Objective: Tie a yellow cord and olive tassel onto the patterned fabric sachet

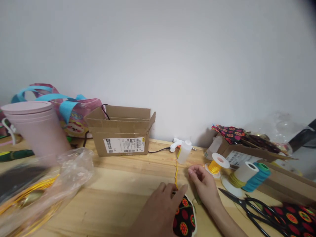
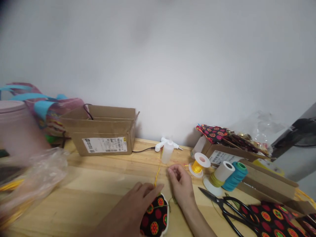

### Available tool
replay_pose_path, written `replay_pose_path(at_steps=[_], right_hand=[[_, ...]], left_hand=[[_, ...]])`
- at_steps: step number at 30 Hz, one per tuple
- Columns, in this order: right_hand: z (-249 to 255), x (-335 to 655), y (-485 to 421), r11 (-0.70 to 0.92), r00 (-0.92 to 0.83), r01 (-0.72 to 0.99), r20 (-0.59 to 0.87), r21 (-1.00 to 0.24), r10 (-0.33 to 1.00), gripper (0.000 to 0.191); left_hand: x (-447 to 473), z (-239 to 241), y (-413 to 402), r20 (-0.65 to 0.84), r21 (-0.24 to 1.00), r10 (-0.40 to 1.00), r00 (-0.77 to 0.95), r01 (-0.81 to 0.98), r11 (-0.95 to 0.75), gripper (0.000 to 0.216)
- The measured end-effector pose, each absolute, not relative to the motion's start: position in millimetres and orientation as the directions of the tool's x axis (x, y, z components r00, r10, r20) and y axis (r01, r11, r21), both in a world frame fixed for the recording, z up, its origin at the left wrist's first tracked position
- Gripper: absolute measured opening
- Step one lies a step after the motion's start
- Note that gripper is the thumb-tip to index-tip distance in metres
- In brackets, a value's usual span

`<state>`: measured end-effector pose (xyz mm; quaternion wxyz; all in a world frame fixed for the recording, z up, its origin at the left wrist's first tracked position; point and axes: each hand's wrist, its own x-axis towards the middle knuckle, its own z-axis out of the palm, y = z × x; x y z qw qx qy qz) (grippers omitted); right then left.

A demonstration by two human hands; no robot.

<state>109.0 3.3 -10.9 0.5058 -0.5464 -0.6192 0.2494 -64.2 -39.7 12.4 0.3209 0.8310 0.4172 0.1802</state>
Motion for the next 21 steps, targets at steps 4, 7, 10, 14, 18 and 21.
replay_pose_path(at_steps=[4, 7, 10, 14, 18, 21], right_hand=[[-11.7, 118.8, 0.4, 0.278, 0.186, 0.409, 0.378, -0.869, 0.907, 0.025], [-9.2, 124.4, -4.0, 0.31, 0.225, 0.413, 0.425, -0.857, 0.877, 0.02], [-4.9, 123.3, -12.4, 0.352, 0.23, 0.422, 0.475, -0.835, 0.849, 0.015], [0.6, 111.8, -26.9, 0.415, 0.119, 0.395, 0.494, -0.819, 0.861, 0.014], [3.9, 99.2, -35.7, 0.424, 0.046, 0.299, 0.456, -0.855, 0.889, 0.017], [3.2, 94.8, -37.1, 0.352, -0.003, 0.296, 0.367, -0.888, 0.93, 0.02]], left_hand=[[-74.5, 16.1, -36.6, 0.124, 0.757, 0.892, 0.436, 0.54, -0.369, 0.088], [-73.0, 18.5, -31.5, 0.104, 0.901, 0.947, 0.304, 0.375, -0.219, 0.078], [-64.0, 21.3, -26.3, -0.065, 0.998, 0.974, 0.216, 0.0, 0.067, 0.054], [-52.3, 19.7, -24.0, -0.233, 0.813, 0.928, 0.289, -0.466, 0.349, 0.058], [-48.3, 10.7, -27.0, -0.238, 0.724, 0.915, 0.325, -0.568, 0.391, 0.06], [-47.2, 4.9, -30.8, -0.179, 0.806, 0.921, 0.345, -0.485, 0.339, 0.054]])
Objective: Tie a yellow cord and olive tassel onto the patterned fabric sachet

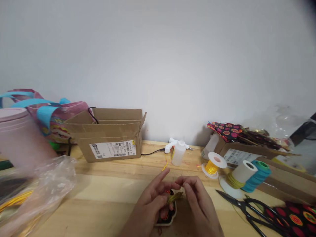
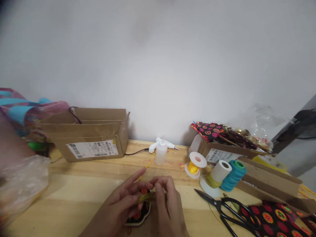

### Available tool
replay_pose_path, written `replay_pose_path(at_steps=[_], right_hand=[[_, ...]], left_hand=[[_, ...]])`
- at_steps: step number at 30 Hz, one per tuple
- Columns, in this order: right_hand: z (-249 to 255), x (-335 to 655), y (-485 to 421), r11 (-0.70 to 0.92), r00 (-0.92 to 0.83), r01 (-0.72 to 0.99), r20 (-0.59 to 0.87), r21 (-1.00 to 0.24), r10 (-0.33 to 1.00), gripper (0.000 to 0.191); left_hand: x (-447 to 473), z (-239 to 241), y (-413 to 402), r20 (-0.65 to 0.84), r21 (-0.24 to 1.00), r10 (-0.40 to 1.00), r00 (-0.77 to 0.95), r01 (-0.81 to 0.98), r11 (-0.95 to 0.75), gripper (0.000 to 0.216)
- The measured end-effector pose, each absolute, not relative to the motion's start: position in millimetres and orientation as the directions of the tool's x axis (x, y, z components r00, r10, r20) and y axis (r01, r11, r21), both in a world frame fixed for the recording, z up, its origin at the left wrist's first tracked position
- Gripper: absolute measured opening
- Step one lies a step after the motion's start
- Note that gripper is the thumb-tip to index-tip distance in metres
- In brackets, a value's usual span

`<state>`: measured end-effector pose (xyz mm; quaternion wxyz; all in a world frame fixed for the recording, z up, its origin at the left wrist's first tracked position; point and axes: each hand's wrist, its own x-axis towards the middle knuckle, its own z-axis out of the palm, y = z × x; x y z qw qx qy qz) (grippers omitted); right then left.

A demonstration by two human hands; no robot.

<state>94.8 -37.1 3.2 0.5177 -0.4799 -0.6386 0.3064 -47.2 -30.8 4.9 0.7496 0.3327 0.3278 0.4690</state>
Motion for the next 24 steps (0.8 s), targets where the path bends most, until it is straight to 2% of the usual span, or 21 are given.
replay_pose_path(at_steps=[2, 6, 10, 13, 16, 21, 24], right_hand=[[1.5, 93.8, -36.8, 0.342, -0.021, 0.347, 0.357, -0.874, 0.934, 0.021], [-1.5, 91.1, -36.1, 0.324, -0.008, 0.387, 0.349, -0.863, 0.937, 0.023], [-0.3, 88.8, -34.4, 0.313, -0.056, 0.422, 0.321, -0.851, 0.946, 0.021], [2.5, 92.1, -32.1, 0.39, -0.108, 0.528, 0.396, -0.755, 0.912, 0.018], [5.9, 97.0, -31.2, 0.485, -0.174, 0.607, 0.49, -0.629, 0.854, 0.016], [10.7, 100.9, -31.8, 0.62, -0.304, 0.658, 0.602, -0.427, 0.738, 0.018], [13.3, 105.9, -28.8, 0.594, -0.232, 0.669, 0.634, -0.446, 0.737, 0.015]], left_hand=[[-45.3, 3.7, -33.8, -0.143, 0.856, 0.925, 0.352, -0.425, 0.294, 0.049], [-40.4, 4.2, -38.8, -0.063, 0.888, 0.948, 0.312, -0.416, 0.196, 0.05], [-40.9, -0.3, -39.0, -0.048, 0.915, 0.947, 0.317, -0.367, 0.169, 0.052], [-43.7, -2.7, -37.8, -0.078, 0.941, 0.941, 0.328, -0.286, 0.178, 0.052], [-44.6, 4.1, -38.2, -0.136, 0.974, 0.945, 0.297, -0.132, 0.182, 0.045], [-41.7, 21.7, -40.6, -0.142, 0.985, 0.848, 0.511, -0.011, 0.172, 0.026], [-41.2, 18.6, -39.9, -0.15, 0.984, 0.85, 0.505, -0.005, 0.177, 0.028]])
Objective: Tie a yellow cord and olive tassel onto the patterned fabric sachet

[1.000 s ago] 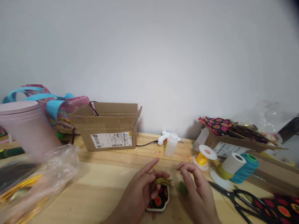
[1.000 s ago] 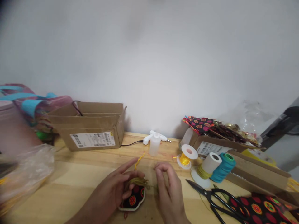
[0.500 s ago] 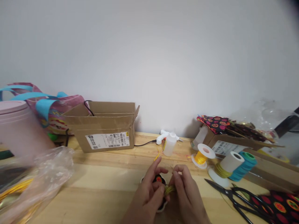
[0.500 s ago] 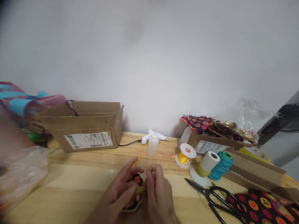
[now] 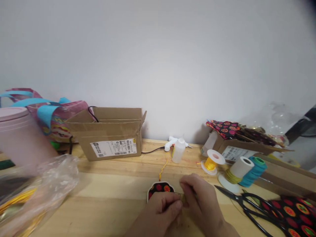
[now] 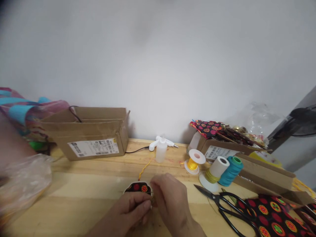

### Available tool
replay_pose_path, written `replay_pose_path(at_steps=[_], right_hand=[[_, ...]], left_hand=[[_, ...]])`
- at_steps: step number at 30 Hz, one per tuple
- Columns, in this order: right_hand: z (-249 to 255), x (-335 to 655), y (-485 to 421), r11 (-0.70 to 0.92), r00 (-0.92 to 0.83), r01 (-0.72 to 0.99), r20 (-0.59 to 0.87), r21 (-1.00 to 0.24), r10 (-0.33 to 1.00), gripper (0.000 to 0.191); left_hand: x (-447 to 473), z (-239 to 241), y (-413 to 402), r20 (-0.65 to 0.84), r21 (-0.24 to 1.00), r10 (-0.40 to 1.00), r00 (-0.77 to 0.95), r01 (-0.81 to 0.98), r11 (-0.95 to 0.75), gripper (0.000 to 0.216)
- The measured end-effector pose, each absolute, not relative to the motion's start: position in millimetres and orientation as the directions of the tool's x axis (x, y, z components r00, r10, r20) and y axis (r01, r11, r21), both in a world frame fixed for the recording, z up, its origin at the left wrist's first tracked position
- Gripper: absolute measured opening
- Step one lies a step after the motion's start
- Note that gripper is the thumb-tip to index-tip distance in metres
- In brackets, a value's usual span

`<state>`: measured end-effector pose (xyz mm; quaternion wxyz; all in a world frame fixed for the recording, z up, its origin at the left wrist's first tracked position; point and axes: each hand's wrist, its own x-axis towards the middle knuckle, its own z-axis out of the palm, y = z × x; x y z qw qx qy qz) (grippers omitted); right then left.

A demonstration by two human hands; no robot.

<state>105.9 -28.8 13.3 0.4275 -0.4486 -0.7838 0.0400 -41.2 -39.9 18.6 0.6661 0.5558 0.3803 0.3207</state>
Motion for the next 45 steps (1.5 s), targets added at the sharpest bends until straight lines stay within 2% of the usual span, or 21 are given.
replay_pose_path(at_steps=[2, 5, 9, 12, 18, 22, 25, 31, 37, 42, 45], right_hand=[[15.1, 111.0, -25.9, 0.565, -0.135, 0.659, 0.66, -0.497, 0.739, 0.013], [17.4, 115.9, -24.5, 0.597, -0.086, 0.634, 0.722, -0.492, 0.686, 0.008], [19.5, 111.3, -31.1, 0.667, -0.203, 0.614, 0.731, -0.423, 0.651, 0.009], [21.2, 105.8, -36.7, 0.697, -0.285, 0.627, 0.73, -0.348, 0.621, 0.012], [20.8, 104.4, -35.9, 0.688, -0.322, 0.665, 0.719, -0.292, 0.616, 0.01], [19.5, 109.8, -32.1, 0.625, -0.264, 0.708, 0.697, -0.329, 0.666, 0.009], [21.1, 111.6, -32.6, 0.624, -0.215, 0.694, 0.723, -0.36, 0.657, 0.007], [22.1, 101.6, -36.7, 0.675, -0.293, 0.675, 0.733, -0.296, 0.614, 0.01], [22.0, 105.7, -33.7, 0.604, -0.216, 0.723, 0.721, -0.335, 0.658, 0.014], [20.2, 103.7, -36.4, 0.684, -0.298, 0.658, 0.726, -0.314, 0.62, 0.008], [17.8, 103.8, -34.6, 0.665, -0.302, 0.68, 0.708, -0.309, 0.638, 0.009]], left_hand=[[-42.2, 12.2, -37.9, -0.186, 0.97, 0.871, 0.454, -0.058, 0.237, 0.028], [-44.5, 5.1, -33.5, -0.242, 0.94, 0.899, 0.365, -0.14, 0.31, 0.03], [-47.3, 7.7, -30.1, -0.187, 0.947, 0.941, 0.281, -0.205, 0.249, 0.026], [-48.2, 13.9, -31.4, -0.151, 0.964, 0.957, 0.248, -0.177, 0.198, 0.023], [-47.8, 16.0, -34.1, -0.123, 0.981, 0.964, 0.237, -0.116, 0.154, 0.02], [-47.1, 14.8, -32.2, -0.148, 0.976, 0.96, 0.236, -0.122, 0.18, 0.02], [-47.4, 15.6, -31.5, -0.159, 0.968, 0.961, 0.228, -0.155, 0.197, 0.021], [-49.3, 14.7, -32.4, -0.187, 0.972, 0.958, 0.217, -0.102, 0.213, 0.022], [-49.4, 12.7, -31.0, -0.188, 0.973, 0.964, 0.189, -0.098, 0.209, 0.024], [-50.5, 12.7, -31.7, -0.176, 0.978, 0.966, 0.19, -0.075, 0.193, 0.024], [-50.7, 13.0, -32.1, -0.171, 0.978, 0.963, 0.207, -0.084, 0.192, 0.024]])
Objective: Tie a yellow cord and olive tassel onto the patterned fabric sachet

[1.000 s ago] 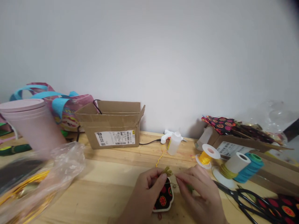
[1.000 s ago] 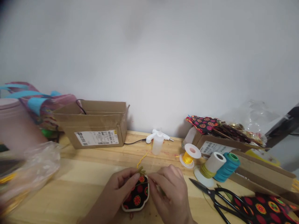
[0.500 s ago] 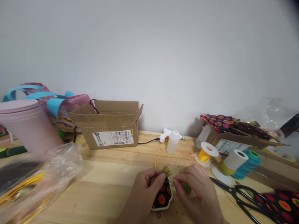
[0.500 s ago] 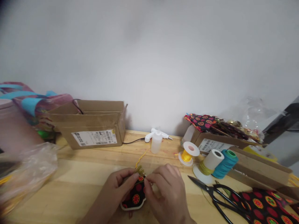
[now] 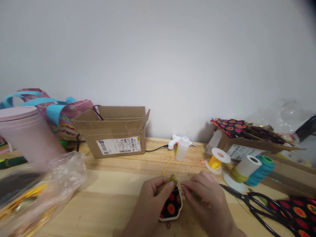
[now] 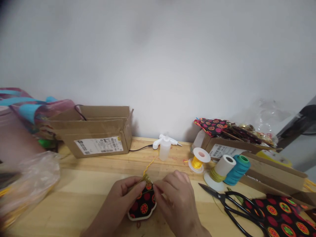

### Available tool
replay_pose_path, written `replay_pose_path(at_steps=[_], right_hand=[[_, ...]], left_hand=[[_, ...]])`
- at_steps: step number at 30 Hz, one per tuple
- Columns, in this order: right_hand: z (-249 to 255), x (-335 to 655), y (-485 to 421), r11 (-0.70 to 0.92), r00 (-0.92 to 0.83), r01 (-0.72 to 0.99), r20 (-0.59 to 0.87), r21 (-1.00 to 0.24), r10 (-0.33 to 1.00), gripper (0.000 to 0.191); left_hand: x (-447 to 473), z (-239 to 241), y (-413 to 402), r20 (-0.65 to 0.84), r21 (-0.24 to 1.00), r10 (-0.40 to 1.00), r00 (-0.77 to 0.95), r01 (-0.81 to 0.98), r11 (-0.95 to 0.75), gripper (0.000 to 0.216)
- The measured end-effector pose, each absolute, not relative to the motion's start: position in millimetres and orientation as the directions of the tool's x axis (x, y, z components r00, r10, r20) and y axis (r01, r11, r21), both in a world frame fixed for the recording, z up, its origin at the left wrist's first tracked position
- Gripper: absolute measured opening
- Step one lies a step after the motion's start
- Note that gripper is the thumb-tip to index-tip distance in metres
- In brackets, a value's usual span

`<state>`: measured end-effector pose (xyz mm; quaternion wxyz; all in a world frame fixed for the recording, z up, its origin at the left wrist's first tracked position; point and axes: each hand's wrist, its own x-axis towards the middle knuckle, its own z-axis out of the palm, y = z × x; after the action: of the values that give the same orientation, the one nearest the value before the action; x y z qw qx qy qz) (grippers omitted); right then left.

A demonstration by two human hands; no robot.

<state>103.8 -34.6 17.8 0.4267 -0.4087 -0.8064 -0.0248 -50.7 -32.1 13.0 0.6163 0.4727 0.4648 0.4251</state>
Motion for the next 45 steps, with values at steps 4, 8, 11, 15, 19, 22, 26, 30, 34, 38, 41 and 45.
replay_pose_path(at_steps=[4, 8, 11, 15, 19, 22, 26, 30, 34, 38, 41, 45], right_hand=[[20.2, 106.2, -34.3, 0.643, -0.259, 0.699, 0.728, -0.313, 0.635, 0.009], [24.7, 101.7, -37.8, 0.684, -0.295, 0.673, 0.746, -0.281, 0.597, 0.01], [24.1, 98.5, -37.5, 0.683, -0.307, 0.681, 0.745, -0.263, 0.593, 0.011], [21.6, 101.3, -34.1, 0.661, -0.296, 0.699, 0.732, -0.272, 0.614, 0.012], [23.6, 104.2, -35.3, 0.659, -0.267, 0.697, 0.751, -0.282, 0.603, 0.011], [25.8, 101.6, -38.2, 0.677, -0.282, 0.684, 0.759, -0.27, 0.587, 0.01], [24.9, 97.5, -37.3, 0.672, -0.305, 0.698, 0.747, -0.248, 0.591, 0.012], [23.5, 99.3, -34.1, 0.645, -0.3, 0.723, 0.728, -0.248, 0.617, 0.014], [26.2, 100.8, -35.6, 0.643, -0.278, 0.719, 0.738, -0.264, 0.614, 0.015], [27.2, 98.0, -38.4, 0.665, -0.292, 0.701, 0.747, -0.257, 0.597, 0.012], [25.2, 97.3, -37.1, 0.659, -0.306, 0.708, 0.729, -0.256, 0.612, 0.014], [24.1, 99.9, -34.5, 0.628, -0.29, 0.733, 0.715, -0.262, 0.637, 0.017]], left_hand=[[-50.1, 13.1, -32.4, -0.191, 0.972, 0.957, 0.22, -0.095, 0.216, 0.025], [-49.4, 12.8, -33.5, -0.21, 0.963, 0.942, 0.261, -0.113, 0.246, 0.029], [-49.3, 12.3, -34.1, -0.214, 0.961, 0.938, 0.272, -0.11, 0.252, 0.029], [-49.4, 13.7, -34.2, -0.204, 0.966, 0.935, 0.291, -0.097, 0.241, 0.025], [-49.2, 15.1, -34.3, -0.211, 0.966, 0.937, 0.278, -0.088, 0.244, 0.025], [-49.1, 14.1, -33.8, -0.221, 0.967, 0.939, 0.262, -0.07, 0.247, 0.026], [-49.6, 13.5, -33.1, -0.224, 0.968, 0.945, 0.239, -0.061, 0.244, 0.028], [-51.1, 15.0, -33.9, -0.194, 0.974, 0.944, 0.268, -0.058, 0.217, 0.027], [-51.3, 15.6, -34.4, -0.187, 0.977, 0.948, 0.259, -0.051, 0.206, 0.026], [-49.9, 15.4, -33.5, -0.179, 0.982, 0.959, 0.221, -0.026, 0.189, 0.025], [-49.3, 15.0, -33.0, -0.198, 0.977, 0.953, 0.229, -0.035, 0.211, 0.026], [-49.7, 14.8, -33.0, -0.195, 0.974, 0.946, 0.258, -0.066, 0.219, 0.027]])
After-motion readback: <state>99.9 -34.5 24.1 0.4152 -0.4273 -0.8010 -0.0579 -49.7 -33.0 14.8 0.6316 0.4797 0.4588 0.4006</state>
